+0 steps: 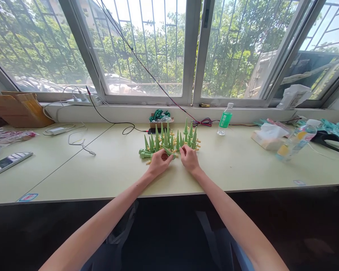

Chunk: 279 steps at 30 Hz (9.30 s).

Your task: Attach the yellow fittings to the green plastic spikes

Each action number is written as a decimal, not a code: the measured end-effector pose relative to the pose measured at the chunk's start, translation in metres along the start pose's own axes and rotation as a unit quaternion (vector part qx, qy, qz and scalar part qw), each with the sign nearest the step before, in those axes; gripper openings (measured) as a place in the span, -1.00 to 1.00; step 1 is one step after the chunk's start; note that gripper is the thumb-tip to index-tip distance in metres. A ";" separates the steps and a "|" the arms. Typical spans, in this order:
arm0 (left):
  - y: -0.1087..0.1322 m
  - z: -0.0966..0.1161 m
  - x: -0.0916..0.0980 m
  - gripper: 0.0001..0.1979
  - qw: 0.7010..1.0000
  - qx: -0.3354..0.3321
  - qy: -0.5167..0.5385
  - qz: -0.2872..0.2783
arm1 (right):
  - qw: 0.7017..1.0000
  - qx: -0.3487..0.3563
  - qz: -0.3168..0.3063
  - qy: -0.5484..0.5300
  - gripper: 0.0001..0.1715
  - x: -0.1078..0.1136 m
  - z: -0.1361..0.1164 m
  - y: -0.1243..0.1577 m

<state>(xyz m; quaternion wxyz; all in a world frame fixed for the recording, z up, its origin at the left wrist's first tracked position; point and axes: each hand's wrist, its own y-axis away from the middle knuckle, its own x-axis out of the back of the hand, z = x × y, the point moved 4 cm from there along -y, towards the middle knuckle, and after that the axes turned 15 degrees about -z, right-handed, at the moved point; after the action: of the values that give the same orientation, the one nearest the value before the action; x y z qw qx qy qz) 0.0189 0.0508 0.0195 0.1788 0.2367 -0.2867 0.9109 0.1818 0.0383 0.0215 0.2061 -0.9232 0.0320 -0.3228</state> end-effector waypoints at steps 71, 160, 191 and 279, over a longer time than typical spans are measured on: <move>0.001 0.003 0.007 -0.83 0.994 0.019 -0.100 0.028 | 0.995 0.086 0.034 0.022 -0.74 -0.005 -0.002 -0.002; -0.005 0.000 0.002 -0.94 1.000 0.020 -0.015 -0.002 | 0.989 0.089 -0.106 -0.059 -0.77 -0.015 -0.001 -0.006; -0.005 -0.006 0.001 -0.95 0.998 -0.008 -0.050 -0.025 | 0.987 0.106 -0.124 -0.005 -0.76 -0.019 0.000 -0.005; -0.004 -0.004 0.002 -0.90 1.000 0.007 -0.026 -0.006 | 0.983 0.121 -0.141 -0.008 -0.79 -0.019 -0.004 0.000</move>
<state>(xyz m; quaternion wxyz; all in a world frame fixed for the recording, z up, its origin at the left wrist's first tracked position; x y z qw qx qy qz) 0.0179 0.0566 0.0196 0.1752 0.2635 -0.2831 0.9054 0.1644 0.0405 0.0134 0.2688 -0.8892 -0.1392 -0.3431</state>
